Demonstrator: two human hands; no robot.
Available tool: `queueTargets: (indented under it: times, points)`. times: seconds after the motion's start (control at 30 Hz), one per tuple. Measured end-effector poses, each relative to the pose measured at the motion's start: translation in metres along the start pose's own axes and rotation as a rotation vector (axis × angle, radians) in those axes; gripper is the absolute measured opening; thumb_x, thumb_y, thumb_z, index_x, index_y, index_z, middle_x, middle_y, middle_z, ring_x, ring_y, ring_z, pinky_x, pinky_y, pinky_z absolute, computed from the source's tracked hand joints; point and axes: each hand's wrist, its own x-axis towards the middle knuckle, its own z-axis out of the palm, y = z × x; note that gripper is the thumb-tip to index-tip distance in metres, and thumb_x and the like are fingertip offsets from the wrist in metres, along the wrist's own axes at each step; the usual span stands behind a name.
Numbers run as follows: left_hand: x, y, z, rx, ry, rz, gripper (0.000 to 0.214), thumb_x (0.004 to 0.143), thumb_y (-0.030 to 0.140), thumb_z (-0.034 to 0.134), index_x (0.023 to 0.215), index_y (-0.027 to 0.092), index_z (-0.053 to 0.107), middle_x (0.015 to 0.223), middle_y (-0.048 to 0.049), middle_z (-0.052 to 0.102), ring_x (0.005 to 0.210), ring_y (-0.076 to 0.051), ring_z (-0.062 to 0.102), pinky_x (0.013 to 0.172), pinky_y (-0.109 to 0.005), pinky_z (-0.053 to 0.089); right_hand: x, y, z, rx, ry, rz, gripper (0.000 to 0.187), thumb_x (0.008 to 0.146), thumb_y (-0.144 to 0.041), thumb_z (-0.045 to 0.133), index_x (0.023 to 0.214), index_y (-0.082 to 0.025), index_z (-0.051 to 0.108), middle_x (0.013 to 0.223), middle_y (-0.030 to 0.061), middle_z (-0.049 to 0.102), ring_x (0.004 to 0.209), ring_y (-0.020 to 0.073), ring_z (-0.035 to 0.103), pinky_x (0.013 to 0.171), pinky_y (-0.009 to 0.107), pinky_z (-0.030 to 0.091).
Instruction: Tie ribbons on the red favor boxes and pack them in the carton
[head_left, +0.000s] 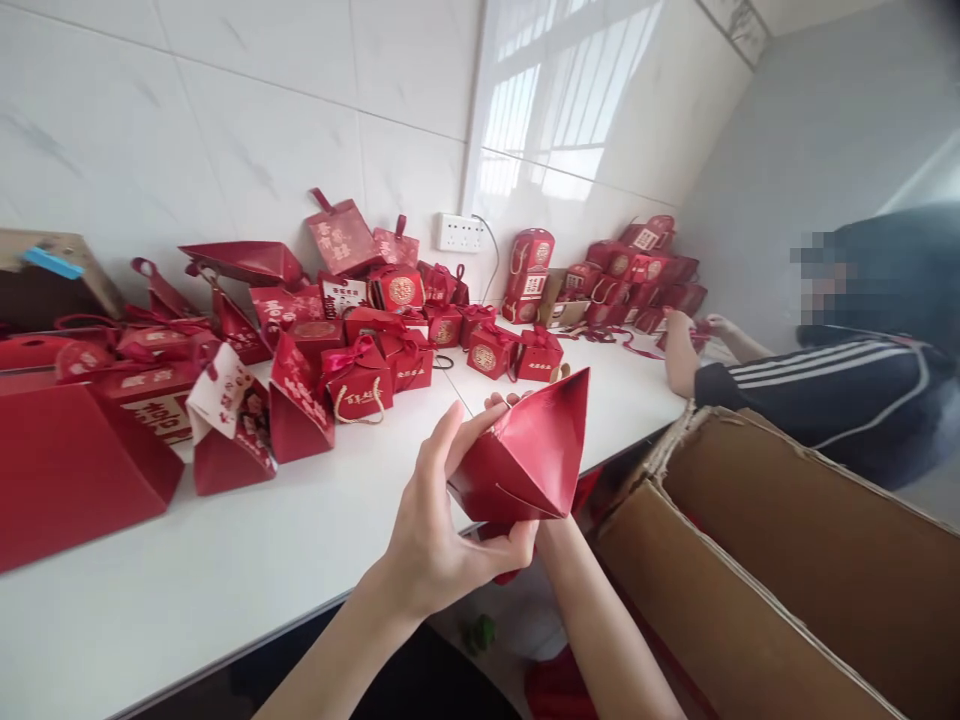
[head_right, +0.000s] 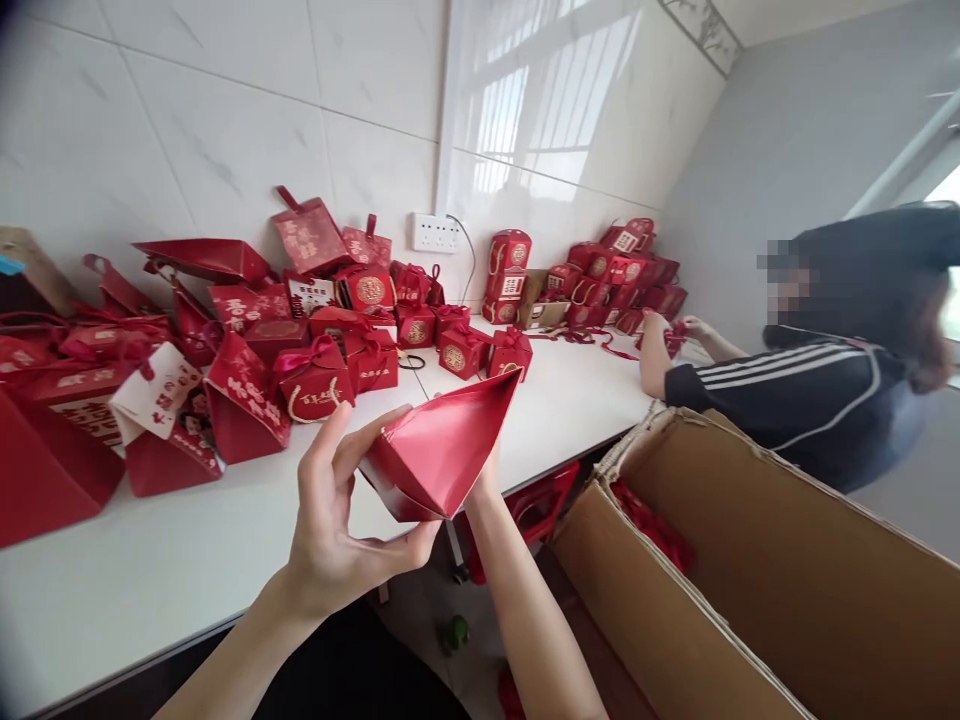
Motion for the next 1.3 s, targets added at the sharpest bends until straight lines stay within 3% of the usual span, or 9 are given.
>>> queueTargets:
  times: [0.23,0.33,0.4,0.67,0.87,0.97,1.07,1.2,1.3]
  points:
    - [-0.013,0.016,0.026,0.043,-0.013,0.076,0.101,0.065,0.021,0.077,0.143,0.028,0.014,0.133,-0.0159,0.05,0.118,-0.032,0.053,0.095,-0.049,0.045,-0.012,-0.014,-0.015,0.391,0.095,-0.076,0.026,0.074,-0.054,0.058,0.084,-0.03,0.062,0.094,0.0002,0.066,0.102,0.022,0.062,0.093,0.043,0.049]
    - [-0.02,0.021,0.035,0.118,0.051,0.024,0.091,0.066,0.03,0.078,0.14,0.025,0.025,0.135,-0.0165,0.045,0.126,-0.035,0.044,0.102,-0.055,0.036,-0.019,-0.026,-0.019,0.419,0.061,-0.099,0.03,0.074,-0.057,0.057,0.086,-0.031,0.063,0.098,0.0008,0.066,0.111,0.0219,0.057,0.101,0.044,0.043]
    - [-0.023,0.024,0.039,0.142,0.028,0.029,0.084,0.066,0.035,0.078,0.136,0.025,0.032,0.135,-0.0154,0.044,0.128,-0.035,0.042,0.104,-0.056,0.033,-0.021,-0.035,-0.021,0.435,0.016,-0.106,0.028,0.076,-0.056,0.055,0.086,-0.031,0.063,0.098,0.0003,0.066,0.112,0.0207,0.057,0.105,0.042,0.04]
    - [-0.028,0.031,0.045,0.161,-0.008,0.18,0.077,0.064,0.032,0.08,0.128,0.027,0.039,0.135,-0.0115,0.044,0.127,-0.034,0.042,0.102,-0.054,0.038,-0.008,-0.036,-0.029,0.393,-0.052,-0.128,0.034,0.077,-0.059,0.047,0.091,-0.031,0.062,0.093,0.0024,0.065,0.111,0.0197,0.056,0.1,0.043,0.043]
    - [-0.026,0.032,0.045,0.126,0.004,0.147,0.076,0.064,0.031,0.08,0.128,0.028,0.04,0.133,-0.0103,0.046,0.127,-0.034,0.043,0.102,-0.053,0.039,-0.006,-0.036,-0.027,0.428,-0.022,-0.142,0.027,0.076,-0.054,0.052,0.086,-0.031,0.061,0.087,0.0017,0.064,0.097,0.0209,0.06,0.099,0.045,0.043]
    - [-0.031,0.025,0.042,0.031,0.05,0.022,0.077,0.064,0.032,0.08,0.129,0.027,0.039,0.131,-0.0102,0.045,0.126,-0.032,0.043,0.103,-0.05,0.039,-0.009,-0.042,-0.03,0.395,-0.009,-0.095,0.021,0.075,-0.049,0.055,0.083,-0.031,0.06,0.081,-0.002,0.061,0.083,0.0178,0.062,0.09,0.042,0.048]
    - [-0.043,0.014,0.038,-0.109,0.115,-0.221,0.069,0.066,0.037,0.076,0.125,0.026,0.043,0.126,-0.009,0.047,0.12,-0.03,0.046,0.1,-0.047,0.04,-0.012,-0.049,-0.038,0.242,0.073,-0.066,0.02,0.074,-0.047,0.058,0.079,-0.028,0.058,0.075,-0.0042,0.06,0.071,0.0153,0.059,0.076,0.035,0.051]
    - [-0.061,0.003,0.037,-0.361,0.129,-0.585,0.064,0.073,0.048,0.067,0.126,0.026,0.038,0.12,-0.0091,0.051,0.111,-0.028,0.053,0.091,-0.042,0.047,-0.017,-0.06,-0.052,0.008,0.154,-0.165,0.024,0.076,-0.046,0.063,0.075,-0.023,0.057,0.071,-0.0049,0.057,0.061,0.0107,0.051,0.063,0.023,0.045]
    - [-0.07,0.004,0.041,-0.5,0.14,-0.722,0.072,0.07,0.055,0.067,0.128,0.027,0.034,0.123,-0.009,0.051,0.11,-0.026,0.055,0.09,-0.039,0.048,-0.024,-0.072,-0.06,-0.263,0.135,-0.246,0.024,0.081,-0.045,0.06,0.074,-0.022,0.059,0.07,-0.0035,0.056,0.062,0.0107,0.048,0.061,0.022,0.041]
